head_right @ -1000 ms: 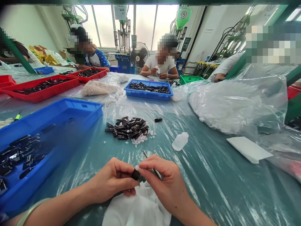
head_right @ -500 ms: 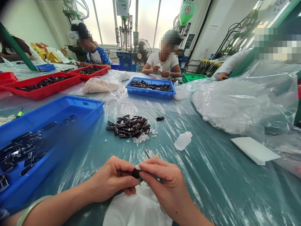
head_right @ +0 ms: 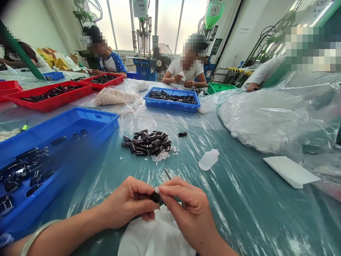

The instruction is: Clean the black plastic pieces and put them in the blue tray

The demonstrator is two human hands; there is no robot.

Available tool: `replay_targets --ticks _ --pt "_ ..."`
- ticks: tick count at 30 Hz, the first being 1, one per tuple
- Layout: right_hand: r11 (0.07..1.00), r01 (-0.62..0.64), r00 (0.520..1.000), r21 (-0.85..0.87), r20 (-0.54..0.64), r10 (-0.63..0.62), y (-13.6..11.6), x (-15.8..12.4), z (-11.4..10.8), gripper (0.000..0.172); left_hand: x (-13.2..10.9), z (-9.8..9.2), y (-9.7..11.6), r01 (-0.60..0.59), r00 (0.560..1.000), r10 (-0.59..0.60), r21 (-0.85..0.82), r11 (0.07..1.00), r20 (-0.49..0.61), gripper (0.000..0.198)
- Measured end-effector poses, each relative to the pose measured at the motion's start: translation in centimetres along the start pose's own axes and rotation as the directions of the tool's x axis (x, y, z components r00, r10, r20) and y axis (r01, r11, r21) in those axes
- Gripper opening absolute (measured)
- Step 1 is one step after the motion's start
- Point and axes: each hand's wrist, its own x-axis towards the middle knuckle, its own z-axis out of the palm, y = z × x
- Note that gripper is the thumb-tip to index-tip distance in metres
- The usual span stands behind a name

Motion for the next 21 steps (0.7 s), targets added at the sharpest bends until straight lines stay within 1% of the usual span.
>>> replay_targets --ticks 6,15,18,21 --pt "0.99 0.105 0.994 -0.089 0.03 -0.103 -0.4 0.04 -0.26 0.024 -0.03 0.1 0.09 0.019 1.0 -0.019 0.018 1.0 -0.006 0.013" --pt "0.969 0.166 0.976 -0.185 0.168 -0.135 -0.62 0.5 -0.77 0.025 -0.02 -0.12 0.06 0.028 1.0 -0.027 0.057 0.998 -0.009 0.014" --pt "0.966 0.177 0.97 -0.189 0.198 -0.14 -0.53 0.46 -0.99 0.024 -0.09 -0.07 0.14 0.043 0.999 -0.043 0.09 0.995 -0.002 0.015" --pt "0.967 0.181 0.966 -0.182 0.22 -0.139 -0.54 0.43 -1.04 0.026 -0.24 -0.04 0.18 0.026 1.0 -0.027 0.137 0.99 0.002 0.015"
